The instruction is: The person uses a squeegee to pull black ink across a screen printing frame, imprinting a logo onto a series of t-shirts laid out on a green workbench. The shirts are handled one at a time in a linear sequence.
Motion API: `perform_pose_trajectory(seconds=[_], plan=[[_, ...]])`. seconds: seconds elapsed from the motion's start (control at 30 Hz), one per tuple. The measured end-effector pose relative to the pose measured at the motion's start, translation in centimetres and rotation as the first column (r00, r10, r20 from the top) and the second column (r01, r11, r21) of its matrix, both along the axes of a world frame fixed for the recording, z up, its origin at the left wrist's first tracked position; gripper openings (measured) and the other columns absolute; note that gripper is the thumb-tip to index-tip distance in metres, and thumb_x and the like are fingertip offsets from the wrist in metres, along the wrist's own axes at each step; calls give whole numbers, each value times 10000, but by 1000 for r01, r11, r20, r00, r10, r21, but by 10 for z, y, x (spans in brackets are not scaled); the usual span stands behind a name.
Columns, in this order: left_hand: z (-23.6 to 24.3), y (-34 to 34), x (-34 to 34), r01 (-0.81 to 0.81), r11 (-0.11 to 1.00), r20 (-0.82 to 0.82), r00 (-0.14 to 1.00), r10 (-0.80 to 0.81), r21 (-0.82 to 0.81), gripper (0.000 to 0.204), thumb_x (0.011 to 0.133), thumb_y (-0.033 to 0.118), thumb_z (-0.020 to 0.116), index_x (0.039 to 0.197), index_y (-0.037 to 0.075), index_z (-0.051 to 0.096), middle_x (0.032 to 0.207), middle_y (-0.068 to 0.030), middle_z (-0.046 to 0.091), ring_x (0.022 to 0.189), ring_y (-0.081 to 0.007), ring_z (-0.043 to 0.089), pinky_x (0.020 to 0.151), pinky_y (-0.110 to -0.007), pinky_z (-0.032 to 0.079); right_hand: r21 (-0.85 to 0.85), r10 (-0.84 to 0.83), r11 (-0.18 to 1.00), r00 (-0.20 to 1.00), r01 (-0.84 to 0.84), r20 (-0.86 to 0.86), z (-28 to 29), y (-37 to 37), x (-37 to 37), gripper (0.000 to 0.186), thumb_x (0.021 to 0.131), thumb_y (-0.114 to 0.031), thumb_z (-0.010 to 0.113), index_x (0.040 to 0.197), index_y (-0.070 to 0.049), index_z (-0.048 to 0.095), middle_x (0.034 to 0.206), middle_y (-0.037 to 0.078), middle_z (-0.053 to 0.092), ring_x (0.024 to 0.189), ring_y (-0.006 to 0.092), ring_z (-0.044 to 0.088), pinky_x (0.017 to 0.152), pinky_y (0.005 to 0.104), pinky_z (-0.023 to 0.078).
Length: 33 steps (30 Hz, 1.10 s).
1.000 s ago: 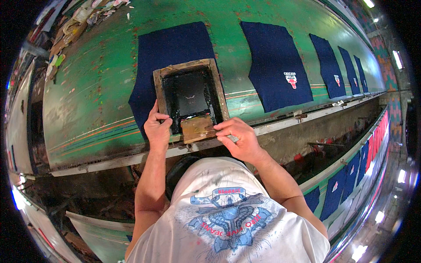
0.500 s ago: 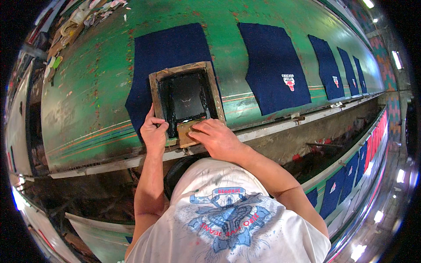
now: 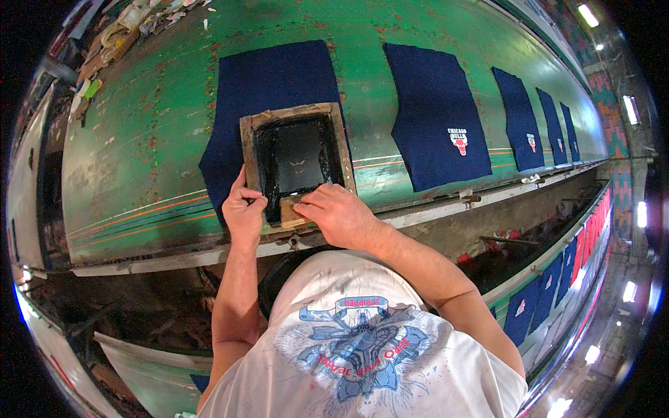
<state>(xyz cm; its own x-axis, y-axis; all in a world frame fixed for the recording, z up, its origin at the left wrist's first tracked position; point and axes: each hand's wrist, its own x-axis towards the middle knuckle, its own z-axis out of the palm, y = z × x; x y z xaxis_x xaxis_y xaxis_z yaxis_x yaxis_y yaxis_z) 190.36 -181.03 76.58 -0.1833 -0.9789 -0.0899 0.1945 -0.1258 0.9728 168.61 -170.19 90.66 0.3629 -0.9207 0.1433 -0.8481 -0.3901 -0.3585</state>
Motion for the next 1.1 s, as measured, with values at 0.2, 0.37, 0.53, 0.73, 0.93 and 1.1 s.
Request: perform_pose_trajectory(seconds=[0.2,0.37,0.53,0.73,0.93,1.1], plan=[[-1,-1,-1,5,1000,17,1000,-5,1,201,767,-163,729,804,31,693,1671,-305,505,1594,-371,459,1303,-439,310,81,72,994,997,-71,-12,10,-9,-9,382,856,-61,714,1234,-36,764,1136,129,742,1100,338,690,994,452,564],[2,1,-1,4,996,95,995,5,-93,181,764,-147,714,815,27,704,1662,-315,512,1584,-368,478,1303,-441,317,267,73,959,994,-92,79,18,-52,-39,312,903,1,693,1206,-38,758,1099,170,737,1097,399,686,974,496,570],[7,1,-4,8,987,214,977,28,-163,182,764,-135,718,818,38,716,1625,-311,557,1558,-367,517,1282,-426,357,169,-23,986,999,15,46,-1,-116,-57,337,921,8,673,1240,-65,755,1140,155,727,1146,407,667,1006,528,547],[11,2,-4,10,980,282,958,47,-197,183,772,-130,731,815,48,728,1602,-286,592,1536,-351,541,1266,-421,383,-77,-140,987,988,145,59,-20,-140,-57,417,939,10,623,1328,-90,735,1203,147,735,1203,397,664,1028,534,541],[18,3,-4,43,979,388,921,39,-200,183,768,-139,724,810,39,730,1592,-271,604,1531,-360,539,1259,-423,393,-15,-110,994,993,109,-34,-16,-111,-42,485,848,29,647,1311,-81,741,1161,120,735,1135,375,676,1003,502,540],[18,-1,-2,79,961,362,932,23,-264,187,774,-130,723,865,33,739,1600,-244,595,1519,-363,544,1257,-427,397,-41,-30,999,996,27,-81,-14,-65,-22,483,805,-24,704,1282,-87,752,1152,109,738,1084,334,682,966,469,538]])
